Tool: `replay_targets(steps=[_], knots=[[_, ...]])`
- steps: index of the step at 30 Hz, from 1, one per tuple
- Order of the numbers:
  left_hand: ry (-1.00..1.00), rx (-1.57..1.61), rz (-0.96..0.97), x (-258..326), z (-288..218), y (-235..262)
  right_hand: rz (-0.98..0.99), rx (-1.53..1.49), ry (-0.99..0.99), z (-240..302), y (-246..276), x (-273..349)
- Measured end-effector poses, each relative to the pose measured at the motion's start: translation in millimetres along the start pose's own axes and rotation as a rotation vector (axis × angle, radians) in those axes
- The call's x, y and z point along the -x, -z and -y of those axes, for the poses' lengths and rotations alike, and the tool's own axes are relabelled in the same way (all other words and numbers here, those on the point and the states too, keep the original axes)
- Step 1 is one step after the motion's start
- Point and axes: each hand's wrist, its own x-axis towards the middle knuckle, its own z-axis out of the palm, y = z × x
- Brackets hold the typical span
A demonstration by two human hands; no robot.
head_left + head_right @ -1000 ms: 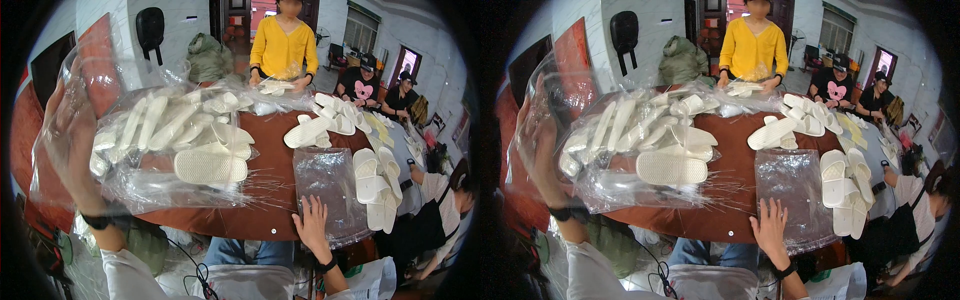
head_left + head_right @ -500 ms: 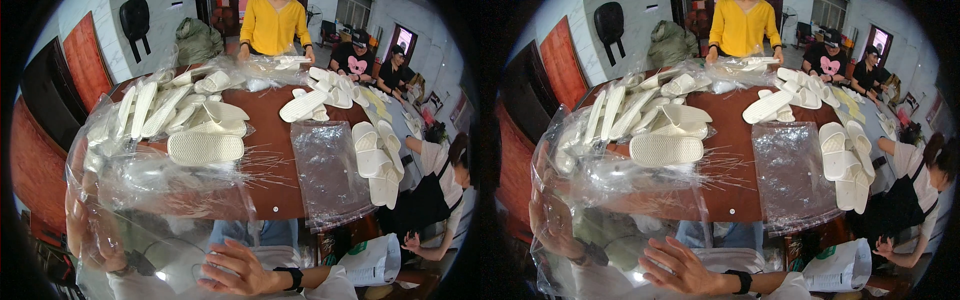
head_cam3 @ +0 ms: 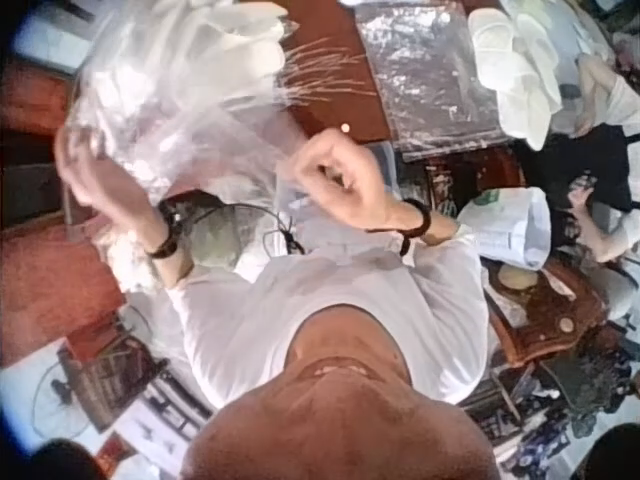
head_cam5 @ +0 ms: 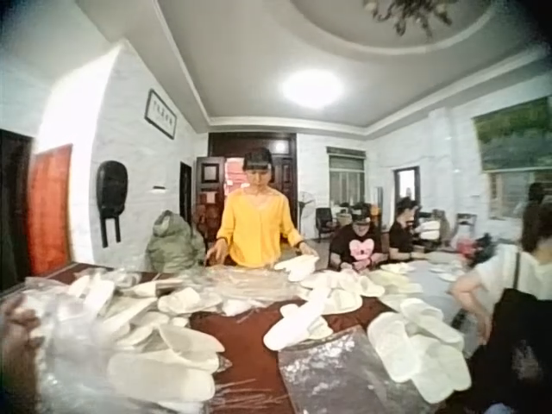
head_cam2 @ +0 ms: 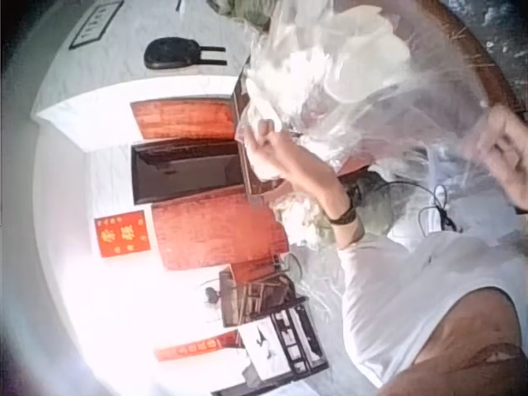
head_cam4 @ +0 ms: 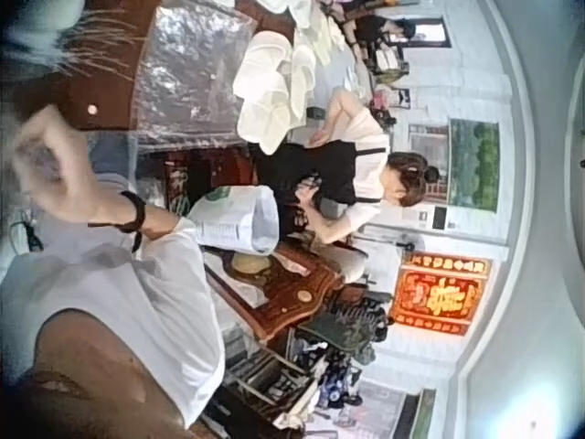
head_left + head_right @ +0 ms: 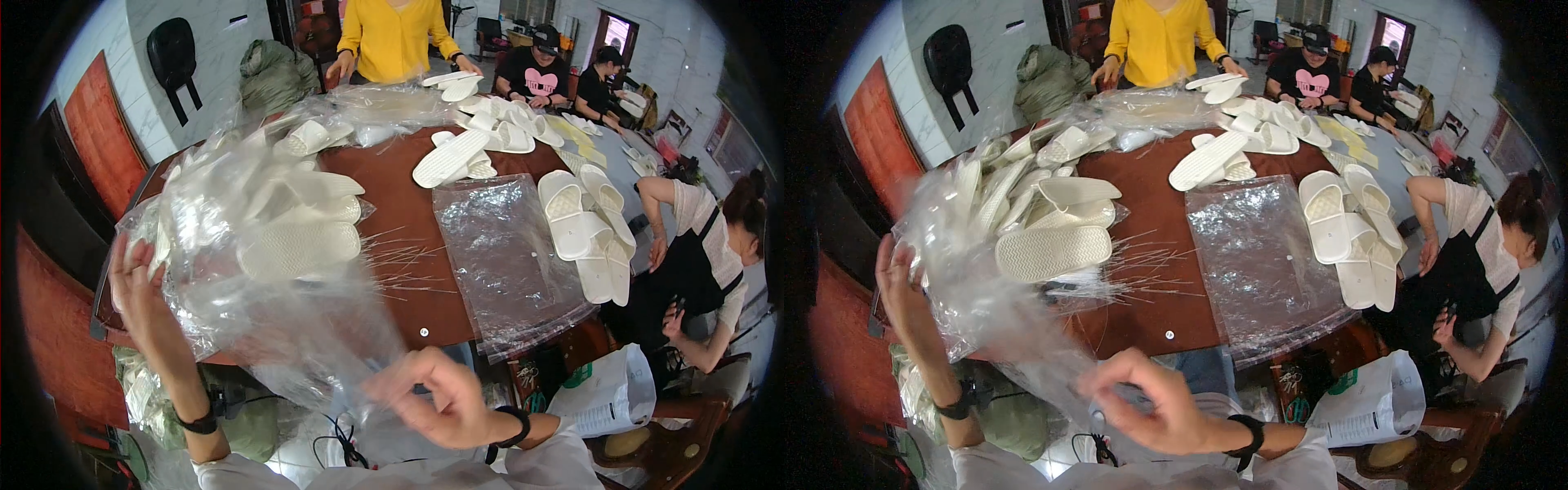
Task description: Inspecting white slippers and packing them into clear plastic bags.
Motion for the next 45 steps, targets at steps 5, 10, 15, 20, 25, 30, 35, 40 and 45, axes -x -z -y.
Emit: replay_targets(steps=[5, 10, 15, 20, 25, 30, 35, 40, 45], knots=[[0.577, 0.257, 0.393, 33.8, 79.2, -10.9, -0.197, -0.292, -0.342, 12.1, 45.3, -5.2], [1.037, 0.574, 0.650, 61.2, 79.5, -49.7, -0.317, -0.258, -0.497, -22.4, 110.7, 8.6], [0.855, 0.477, 0.592, 104.7, 127.3, -79.4, -0.403, 0.072, -0.612, -53.3, 155.2, 37.2], [0.744, 0.345, 0.585, 134.6, 123.8, -92.4, -0.469, 0.027, -0.696, -49.0, 162.6, 44.9], [0.783, 0.238, 0.705, 139.8, 111.1, -110.9, -0.478, 0.271, -0.574, -45.1, 180.7, 24.0], [0.696, 0.303, 0.763, 142.4, 115.3, -115.1, -0.535, 0.350, -0.495, -43.2, 200.0, -2.1], [0.732, 0.281, 0.814, 151.7, 124.4, -110.5, -0.577, 0.393, -0.531, -50.8, 209.6, -3.9], [0.778, 0.395, 0.705, 135.6, 123.7, -124.0, -0.568, 0.401, -0.564, -58.4, 215.9, 2.2], [0.672, 0.275, 0.643, 124.2, 131.8, -137.0, -0.550, 0.461, -0.535, -54.3, 227.1, 0.1]])
